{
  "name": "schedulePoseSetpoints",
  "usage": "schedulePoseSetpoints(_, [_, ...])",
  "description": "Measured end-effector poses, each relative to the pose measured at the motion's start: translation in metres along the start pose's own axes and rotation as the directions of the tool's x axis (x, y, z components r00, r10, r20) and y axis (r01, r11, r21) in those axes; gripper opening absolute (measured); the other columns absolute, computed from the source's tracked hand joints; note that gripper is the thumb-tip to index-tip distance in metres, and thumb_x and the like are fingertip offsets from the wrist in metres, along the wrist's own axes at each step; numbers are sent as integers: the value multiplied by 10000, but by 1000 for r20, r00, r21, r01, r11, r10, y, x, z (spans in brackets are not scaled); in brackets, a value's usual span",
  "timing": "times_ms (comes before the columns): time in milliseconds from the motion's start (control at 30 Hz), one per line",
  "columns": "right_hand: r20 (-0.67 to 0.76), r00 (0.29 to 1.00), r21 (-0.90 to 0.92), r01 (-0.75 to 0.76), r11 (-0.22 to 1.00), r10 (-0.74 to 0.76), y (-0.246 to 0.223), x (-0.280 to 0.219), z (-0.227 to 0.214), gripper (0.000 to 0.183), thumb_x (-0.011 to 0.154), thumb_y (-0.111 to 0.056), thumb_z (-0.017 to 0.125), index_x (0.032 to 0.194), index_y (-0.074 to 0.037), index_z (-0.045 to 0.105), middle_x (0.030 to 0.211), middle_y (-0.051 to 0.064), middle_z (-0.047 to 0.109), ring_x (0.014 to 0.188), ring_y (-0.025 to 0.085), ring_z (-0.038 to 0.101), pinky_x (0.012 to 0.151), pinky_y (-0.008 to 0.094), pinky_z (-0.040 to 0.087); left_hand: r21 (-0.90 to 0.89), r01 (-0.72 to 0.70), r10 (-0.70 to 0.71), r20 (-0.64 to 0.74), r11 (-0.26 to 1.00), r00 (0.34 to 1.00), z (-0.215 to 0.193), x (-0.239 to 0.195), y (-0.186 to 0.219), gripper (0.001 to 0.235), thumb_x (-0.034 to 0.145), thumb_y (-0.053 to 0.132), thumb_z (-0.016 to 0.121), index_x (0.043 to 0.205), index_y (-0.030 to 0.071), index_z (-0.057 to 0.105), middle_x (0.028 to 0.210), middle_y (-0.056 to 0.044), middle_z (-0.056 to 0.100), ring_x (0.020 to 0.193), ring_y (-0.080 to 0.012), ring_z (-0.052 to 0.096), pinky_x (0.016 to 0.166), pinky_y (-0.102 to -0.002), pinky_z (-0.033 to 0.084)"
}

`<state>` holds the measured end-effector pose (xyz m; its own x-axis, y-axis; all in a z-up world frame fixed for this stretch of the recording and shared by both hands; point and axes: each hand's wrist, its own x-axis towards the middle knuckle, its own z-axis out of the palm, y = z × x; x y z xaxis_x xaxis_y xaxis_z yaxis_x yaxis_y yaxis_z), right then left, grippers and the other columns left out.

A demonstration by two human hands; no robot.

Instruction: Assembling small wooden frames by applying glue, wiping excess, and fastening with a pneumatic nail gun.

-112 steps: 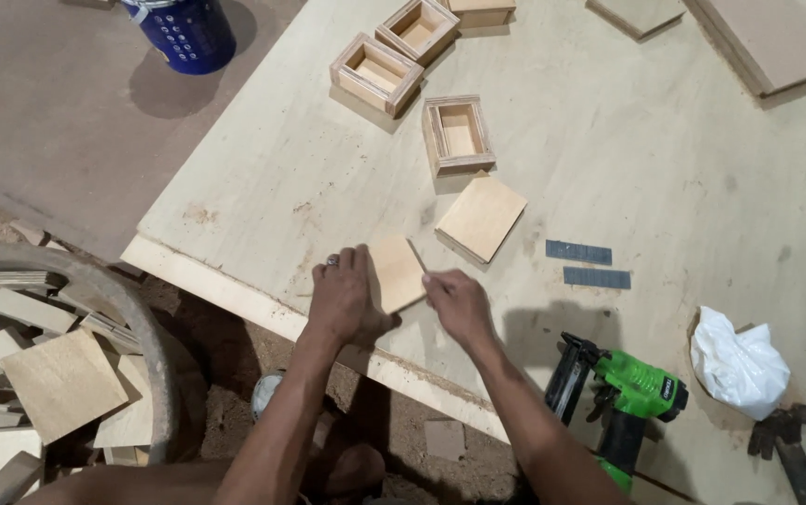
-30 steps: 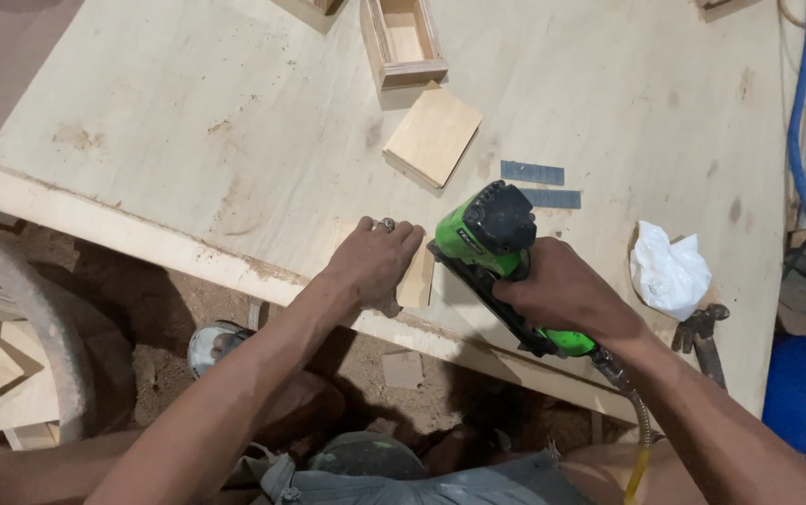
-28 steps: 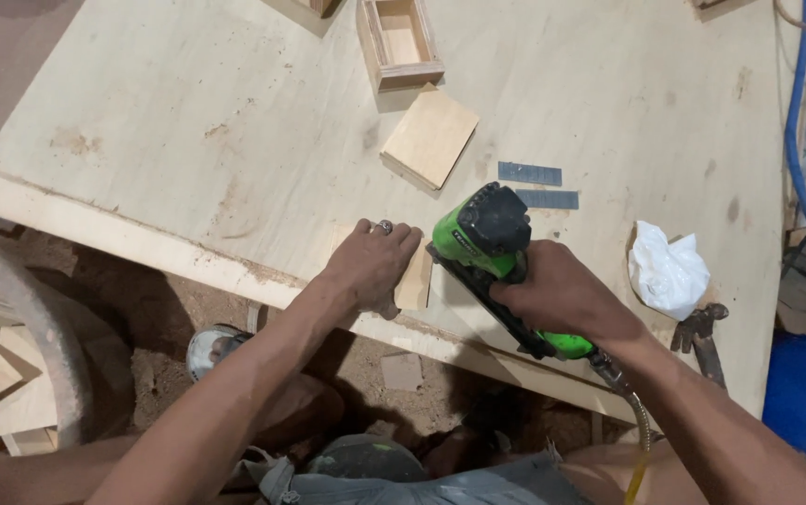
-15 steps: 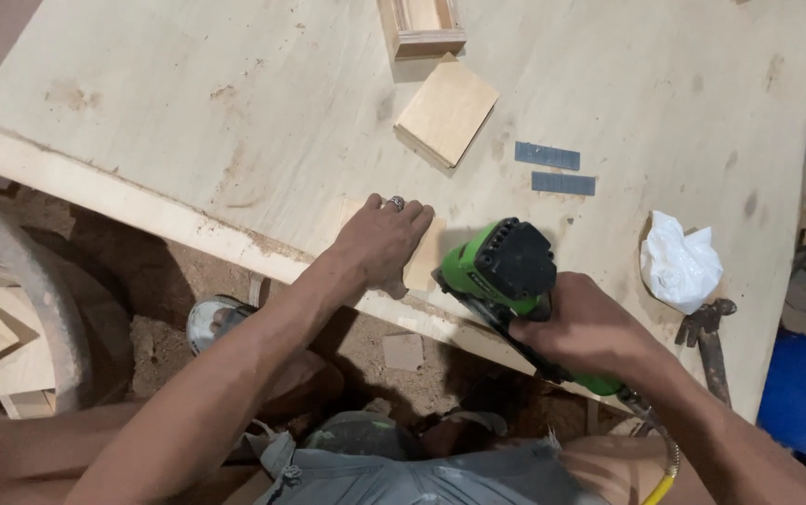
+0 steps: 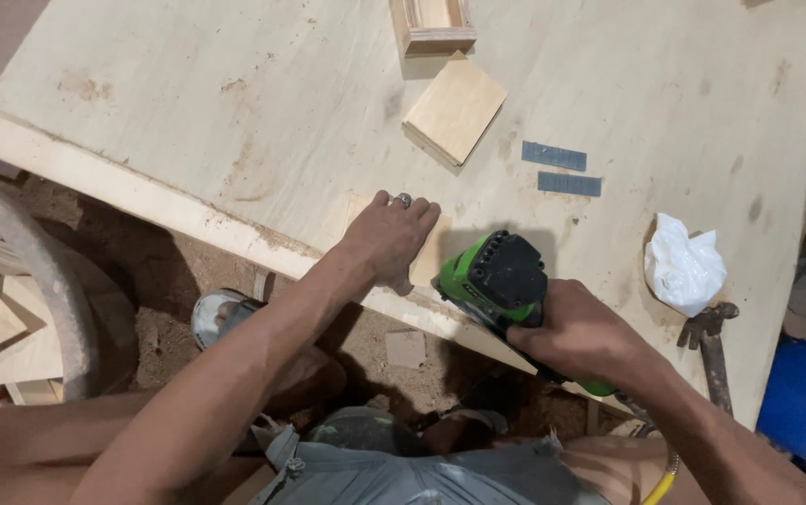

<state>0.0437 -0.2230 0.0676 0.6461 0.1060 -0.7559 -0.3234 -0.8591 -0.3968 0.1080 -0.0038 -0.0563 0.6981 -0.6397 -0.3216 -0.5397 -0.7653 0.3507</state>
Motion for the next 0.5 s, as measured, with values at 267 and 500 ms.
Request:
schedulePoseSetpoints(267, [-120,993,-3,-12,1000,12,-9,-1,-12,366,796,-311,742,971,6,798,588,213,698,533,368,682,598,525,505,10,-3,3,-2,1000,1000,6,3,-3,1113,504,331,903,1467,75,407,1295,-103,614,1232,-304,586,1106,-503,411])
schedulePoseSetpoints(500, [-62,997,-12,38,999,-39,-2,16,-13,316,843,-309,712,877,-7,799,494,164,665,427,309,636,529,467,500,26,-3,2,19,1000,1000,2,1,-2,1093,511,345,878,1462,79,410,1288,-92,614,1229,-297,592,1107,-493,409])
